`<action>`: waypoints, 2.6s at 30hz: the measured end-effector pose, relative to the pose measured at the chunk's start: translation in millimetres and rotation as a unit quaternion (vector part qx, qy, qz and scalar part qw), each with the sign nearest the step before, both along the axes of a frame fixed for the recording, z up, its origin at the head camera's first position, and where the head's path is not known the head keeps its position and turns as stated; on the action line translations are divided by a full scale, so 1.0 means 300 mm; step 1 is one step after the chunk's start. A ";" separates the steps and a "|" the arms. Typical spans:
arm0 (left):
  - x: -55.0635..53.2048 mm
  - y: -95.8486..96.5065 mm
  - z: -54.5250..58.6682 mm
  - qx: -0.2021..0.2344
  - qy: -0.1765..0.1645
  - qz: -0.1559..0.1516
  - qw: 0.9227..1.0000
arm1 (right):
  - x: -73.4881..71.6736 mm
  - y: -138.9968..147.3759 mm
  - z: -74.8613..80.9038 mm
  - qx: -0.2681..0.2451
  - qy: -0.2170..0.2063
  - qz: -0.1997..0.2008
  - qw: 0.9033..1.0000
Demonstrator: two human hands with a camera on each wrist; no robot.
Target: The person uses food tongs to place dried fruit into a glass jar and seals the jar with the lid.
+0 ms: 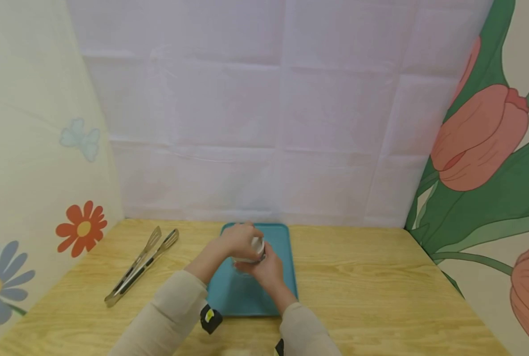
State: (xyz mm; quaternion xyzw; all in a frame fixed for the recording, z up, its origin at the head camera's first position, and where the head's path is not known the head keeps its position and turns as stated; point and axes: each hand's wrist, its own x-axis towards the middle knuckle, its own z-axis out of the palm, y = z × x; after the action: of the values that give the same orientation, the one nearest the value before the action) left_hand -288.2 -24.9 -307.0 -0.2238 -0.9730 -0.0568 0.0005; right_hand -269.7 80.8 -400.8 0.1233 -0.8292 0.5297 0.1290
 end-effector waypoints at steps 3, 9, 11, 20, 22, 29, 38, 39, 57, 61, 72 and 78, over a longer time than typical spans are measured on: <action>0.001 -0.002 -0.002 0.007 -0.004 0.005 1.000 | 0.000 -0.002 0.000 -0.004 -0.007 -0.002 1.000; -0.008 -0.030 -0.007 0.073 0.028 0.006 0.997 | -0.005 -0.001 0.007 -0.081 -0.039 0.010 0.996; -0.019 -0.049 -0.008 0.096 0.065 0.019 0.993 | -0.008 0.009 0.010 -0.107 -0.041 0.004 0.993; -0.062 -0.193 -0.033 0.121 0.108 0.131 0.978 | -0.048 0.150 0.028 -0.069 -0.031 -0.126 0.989; -0.064 -0.220 -0.041 0.116 0.096 0.143 0.978 | -0.055 0.189 0.035 -0.065 -0.035 -0.139 0.988; -0.075 -0.282 -0.079 0.093 0.078 0.150 0.981 | -0.061 0.315 0.044 -0.037 -0.037 -0.172 0.984; -0.078 -0.319 -0.152 0.076 0.064 0.153 0.983 | -0.045 0.414 -0.010 -0.064 -0.048 -0.192 0.978; -0.077 -0.322 -0.159 0.076 0.063 0.153 0.983 | -0.042 0.422 -0.014 -0.065 -0.052 -0.194 0.978; -0.066 -0.340 -0.251 0.051 0.044 0.159 0.985 | -0.019 0.504 -0.073 -0.060 -0.099 -0.193 0.974; -0.069 -0.336 -0.266 0.056 0.040 0.157 0.985 | -0.013 0.509 -0.082 -0.059 -0.093 -0.189 0.976; -0.064 -0.327 -0.276 0.059 0.031 0.156 0.985 | -0.008 0.515 -0.087 -0.055 -0.117 -0.161 0.978; -0.060 -0.323 -0.286 0.053 0.034 0.157 0.986 | -0.022 0.519 -0.072 -0.014 -0.089 -0.184 0.979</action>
State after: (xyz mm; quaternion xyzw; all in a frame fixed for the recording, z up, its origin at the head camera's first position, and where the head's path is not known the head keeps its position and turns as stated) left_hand -306.2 -121.8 -392.8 -0.0698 -0.9911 -0.0995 0.0546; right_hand -276.4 236.6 -422.4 -0.0806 -0.8385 0.5171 0.1516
